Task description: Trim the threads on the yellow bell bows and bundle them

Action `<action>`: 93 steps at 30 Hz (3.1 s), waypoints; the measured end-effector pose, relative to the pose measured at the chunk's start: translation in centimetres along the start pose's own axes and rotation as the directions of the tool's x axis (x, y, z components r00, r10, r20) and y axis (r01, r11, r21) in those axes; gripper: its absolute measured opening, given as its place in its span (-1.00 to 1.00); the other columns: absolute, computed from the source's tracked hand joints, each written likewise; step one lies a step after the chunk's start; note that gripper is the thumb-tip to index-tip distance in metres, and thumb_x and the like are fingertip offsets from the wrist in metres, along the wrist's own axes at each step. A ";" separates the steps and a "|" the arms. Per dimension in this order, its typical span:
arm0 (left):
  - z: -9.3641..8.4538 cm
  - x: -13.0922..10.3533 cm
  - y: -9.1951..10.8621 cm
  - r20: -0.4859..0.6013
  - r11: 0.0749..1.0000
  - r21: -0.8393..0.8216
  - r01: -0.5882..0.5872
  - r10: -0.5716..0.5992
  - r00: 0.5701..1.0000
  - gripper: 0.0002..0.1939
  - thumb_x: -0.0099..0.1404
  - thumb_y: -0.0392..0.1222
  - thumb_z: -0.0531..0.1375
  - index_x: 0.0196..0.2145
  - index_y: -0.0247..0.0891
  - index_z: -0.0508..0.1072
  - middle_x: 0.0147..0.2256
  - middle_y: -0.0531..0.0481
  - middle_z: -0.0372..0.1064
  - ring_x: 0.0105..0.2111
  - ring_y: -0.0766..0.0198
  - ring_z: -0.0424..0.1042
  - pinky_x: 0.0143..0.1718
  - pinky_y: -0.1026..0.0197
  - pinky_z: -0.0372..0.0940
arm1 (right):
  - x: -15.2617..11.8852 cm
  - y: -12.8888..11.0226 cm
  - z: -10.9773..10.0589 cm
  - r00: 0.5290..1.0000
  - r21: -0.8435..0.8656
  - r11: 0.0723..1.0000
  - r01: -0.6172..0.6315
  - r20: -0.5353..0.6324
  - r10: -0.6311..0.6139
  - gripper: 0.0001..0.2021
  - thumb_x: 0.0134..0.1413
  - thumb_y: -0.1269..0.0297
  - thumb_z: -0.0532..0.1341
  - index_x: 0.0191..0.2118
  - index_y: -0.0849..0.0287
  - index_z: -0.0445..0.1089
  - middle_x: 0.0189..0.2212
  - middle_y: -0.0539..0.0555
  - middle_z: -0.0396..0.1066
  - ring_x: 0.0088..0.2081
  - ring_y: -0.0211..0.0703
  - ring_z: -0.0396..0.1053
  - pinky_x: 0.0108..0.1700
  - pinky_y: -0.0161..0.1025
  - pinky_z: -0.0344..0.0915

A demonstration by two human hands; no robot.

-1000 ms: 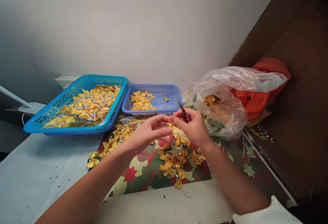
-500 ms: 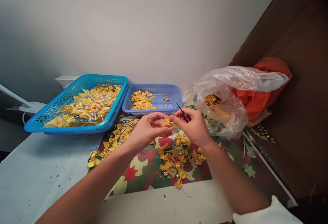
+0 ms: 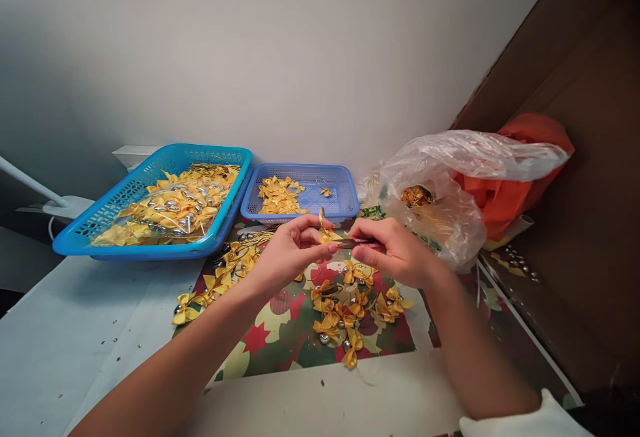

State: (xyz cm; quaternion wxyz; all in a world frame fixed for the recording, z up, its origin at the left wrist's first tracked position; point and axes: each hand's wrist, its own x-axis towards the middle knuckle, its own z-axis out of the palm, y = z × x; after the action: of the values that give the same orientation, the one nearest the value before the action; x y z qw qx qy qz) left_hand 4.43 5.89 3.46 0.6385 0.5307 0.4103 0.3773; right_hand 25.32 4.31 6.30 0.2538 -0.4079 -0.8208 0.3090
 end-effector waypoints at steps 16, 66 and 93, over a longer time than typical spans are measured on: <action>0.2 -0.2 0.3 0.057 1.000 0.030 0.002 -0.004 0.998 -0.61 0.06 -0.22 0.40 -0.17 -0.27 0.40 -0.60 0.20 0.35 -0.55 0.41 0.34 -0.49 0.35 0.19 | 0.7 0.5 0.5 0.994 -0.317 0.946 -0.073 -0.100 0.043 -0.73 0.16 0.07 0.18 -0.39 0.16 0.44 -0.51 -0.03 0.43 -0.48 -0.29 0.28 -0.41 -0.32 0.01; -1.0 0.6 -0.3 0.076 0.961 0.276 0.031 -0.054 0.996 -0.62 0.10 -0.06 0.33 -0.14 -0.20 0.41 -0.55 0.15 0.33 -0.55 0.34 0.32 -0.51 0.30 0.14 | 0.8 1.7 0.8 0.973 -0.507 0.861 -0.039 -0.215 -0.082 -0.68 0.14 0.03 0.18 -0.47 0.16 0.41 -0.59 -0.03 0.39 -0.52 -0.28 0.27 -0.44 -0.31 -0.04; -1.3 0.9 -1.6 0.262 0.000 0.965 -0.263 0.118 0.958 -0.89 0.20 -0.19 0.21 -0.45 -0.25 0.48 -0.33 -0.16 0.41 -0.23 -0.03 0.34 -0.28 0.07 0.14 | 1.3 4.7 2.6 0.906 -0.499 0.802 -0.328 0.074 0.417 -0.64 -0.37 0.57 0.35 -0.57 0.13 0.12 -0.58 -0.05 0.30 -0.58 -0.30 0.18 -0.53 -0.34 -0.04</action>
State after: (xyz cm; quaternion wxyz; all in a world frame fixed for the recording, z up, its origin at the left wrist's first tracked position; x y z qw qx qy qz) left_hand 3.63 6.97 1.59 0.0522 0.8926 0.4460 0.0397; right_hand 25.32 6.84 1.42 0.0046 -0.5816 -0.7939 0.1773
